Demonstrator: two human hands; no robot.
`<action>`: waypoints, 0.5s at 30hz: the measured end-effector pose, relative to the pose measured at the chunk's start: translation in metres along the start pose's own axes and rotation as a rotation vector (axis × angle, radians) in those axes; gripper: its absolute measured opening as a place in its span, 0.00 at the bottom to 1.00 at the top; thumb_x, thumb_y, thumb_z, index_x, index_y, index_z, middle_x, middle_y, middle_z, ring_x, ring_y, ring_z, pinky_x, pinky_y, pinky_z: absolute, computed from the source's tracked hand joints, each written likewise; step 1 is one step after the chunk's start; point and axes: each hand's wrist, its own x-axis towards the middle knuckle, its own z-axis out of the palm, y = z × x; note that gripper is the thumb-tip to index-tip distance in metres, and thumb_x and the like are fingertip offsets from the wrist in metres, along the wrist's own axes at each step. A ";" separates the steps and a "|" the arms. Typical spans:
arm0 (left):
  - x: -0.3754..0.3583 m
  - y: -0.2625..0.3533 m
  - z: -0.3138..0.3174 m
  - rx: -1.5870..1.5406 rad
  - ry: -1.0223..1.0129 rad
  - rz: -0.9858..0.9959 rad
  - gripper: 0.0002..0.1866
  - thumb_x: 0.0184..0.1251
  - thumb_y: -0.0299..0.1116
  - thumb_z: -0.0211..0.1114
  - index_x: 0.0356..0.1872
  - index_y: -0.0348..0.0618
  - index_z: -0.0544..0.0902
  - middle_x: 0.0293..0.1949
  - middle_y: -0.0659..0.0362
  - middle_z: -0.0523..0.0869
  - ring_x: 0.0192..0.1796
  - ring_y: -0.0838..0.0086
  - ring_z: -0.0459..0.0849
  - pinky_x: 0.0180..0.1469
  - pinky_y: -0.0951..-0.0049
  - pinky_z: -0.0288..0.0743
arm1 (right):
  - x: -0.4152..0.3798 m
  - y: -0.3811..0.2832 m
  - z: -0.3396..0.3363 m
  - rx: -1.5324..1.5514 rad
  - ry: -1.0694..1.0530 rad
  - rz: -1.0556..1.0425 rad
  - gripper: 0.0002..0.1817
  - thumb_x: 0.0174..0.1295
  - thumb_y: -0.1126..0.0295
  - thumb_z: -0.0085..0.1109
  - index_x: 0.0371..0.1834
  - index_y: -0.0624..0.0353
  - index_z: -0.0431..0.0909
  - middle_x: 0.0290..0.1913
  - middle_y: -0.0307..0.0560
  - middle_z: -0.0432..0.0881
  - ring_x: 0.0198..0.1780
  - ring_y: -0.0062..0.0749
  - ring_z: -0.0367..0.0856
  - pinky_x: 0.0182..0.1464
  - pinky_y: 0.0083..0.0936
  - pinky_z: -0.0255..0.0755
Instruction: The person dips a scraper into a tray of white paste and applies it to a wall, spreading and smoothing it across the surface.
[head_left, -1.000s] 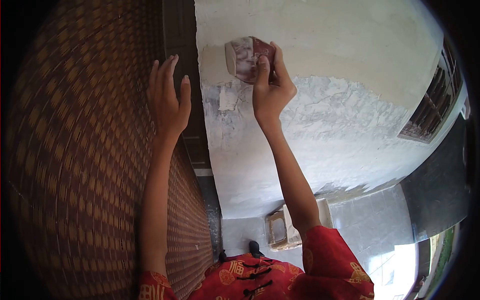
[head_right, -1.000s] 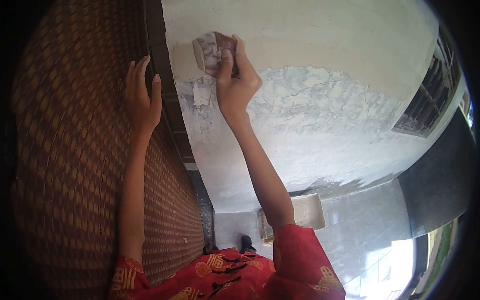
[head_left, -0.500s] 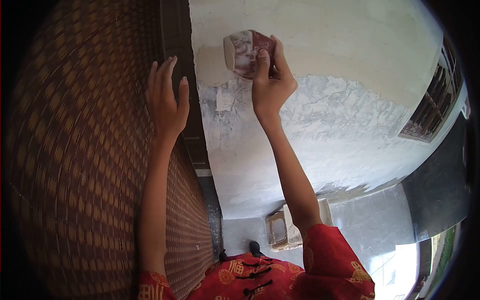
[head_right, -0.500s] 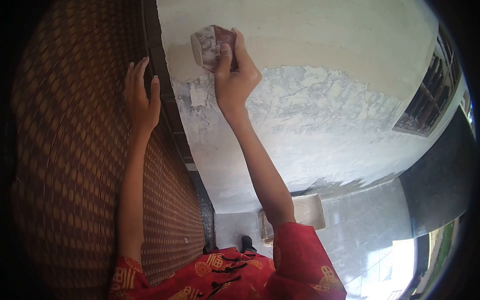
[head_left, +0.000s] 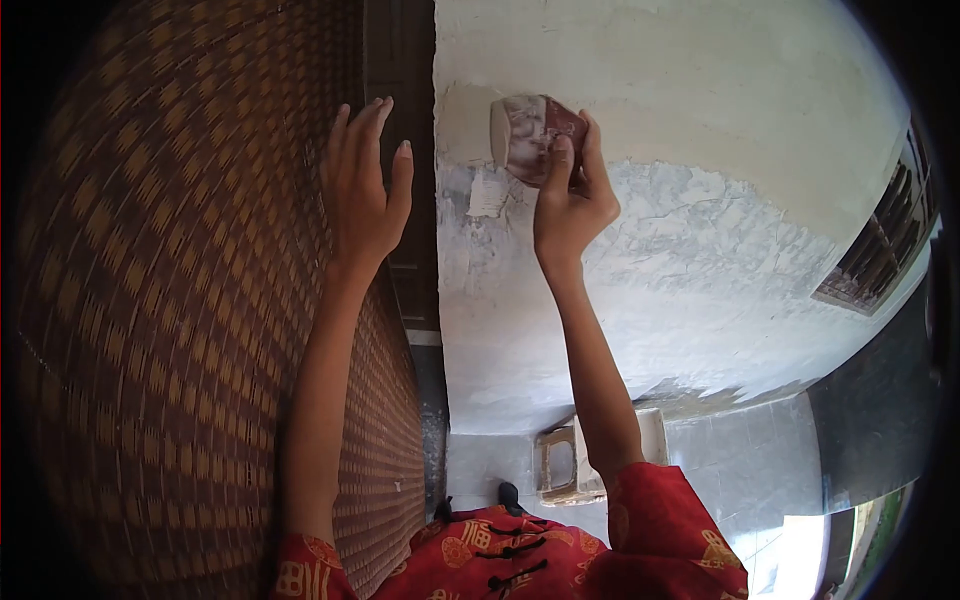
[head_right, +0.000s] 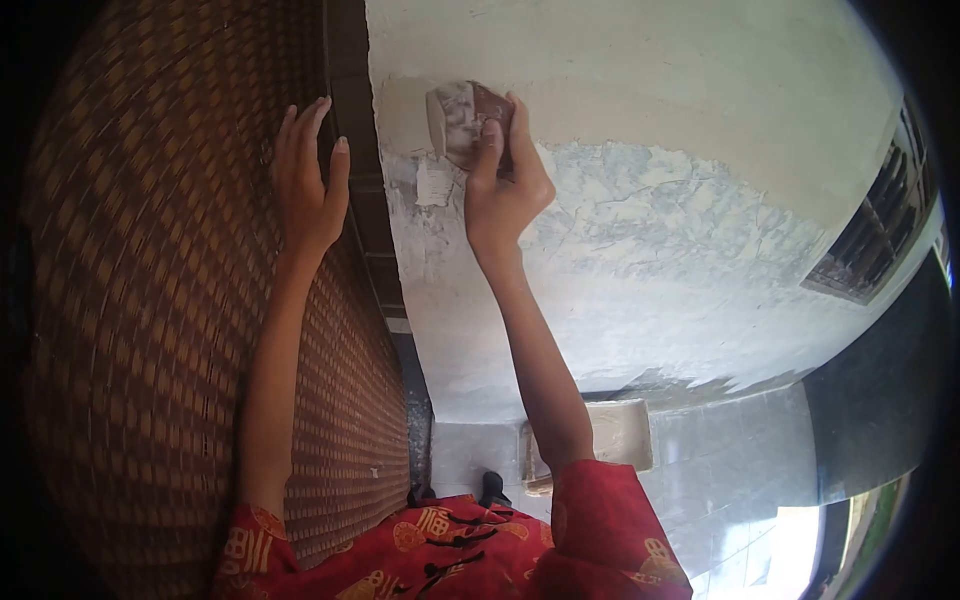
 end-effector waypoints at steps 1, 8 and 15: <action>-0.001 -0.001 0.000 0.004 -0.004 -0.010 0.23 0.75 0.38 0.55 0.68 0.44 0.72 0.67 0.53 0.76 0.75 0.49 0.63 0.72 0.47 0.58 | 0.009 -0.004 -0.016 0.066 0.026 0.124 0.18 0.69 0.77 0.57 0.62 0.64 0.78 0.39 0.54 0.88 0.37 0.23 0.86 0.38 0.19 0.78; -0.005 0.002 0.005 -0.013 -0.005 -0.018 0.24 0.74 0.39 0.56 0.68 0.43 0.72 0.67 0.53 0.76 0.74 0.48 0.64 0.72 0.48 0.58 | -0.010 -0.025 -0.007 0.101 -0.107 0.105 0.18 0.69 0.77 0.59 0.62 0.65 0.78 0.39 0.55 0.89 0.40 0.27 0.88 0.41 0.23 0.82; -0.010 -0.010 0.004 -0.017 0.001 -0.010 0.24 0.74 0.38 0.56 0.68 0.44 0.72 0.66 0.54 0.76 0.74 0.49 0.64 0.72 0.46 0.58 | -0.008 0.000 -0.007 0.142 0.000 0.206 0.18 0.70 0.76 0.58 0.61 0.66 0.78 0.42 0.51 0.89 0.41 0.22 0.86 0.42 0.18 0.77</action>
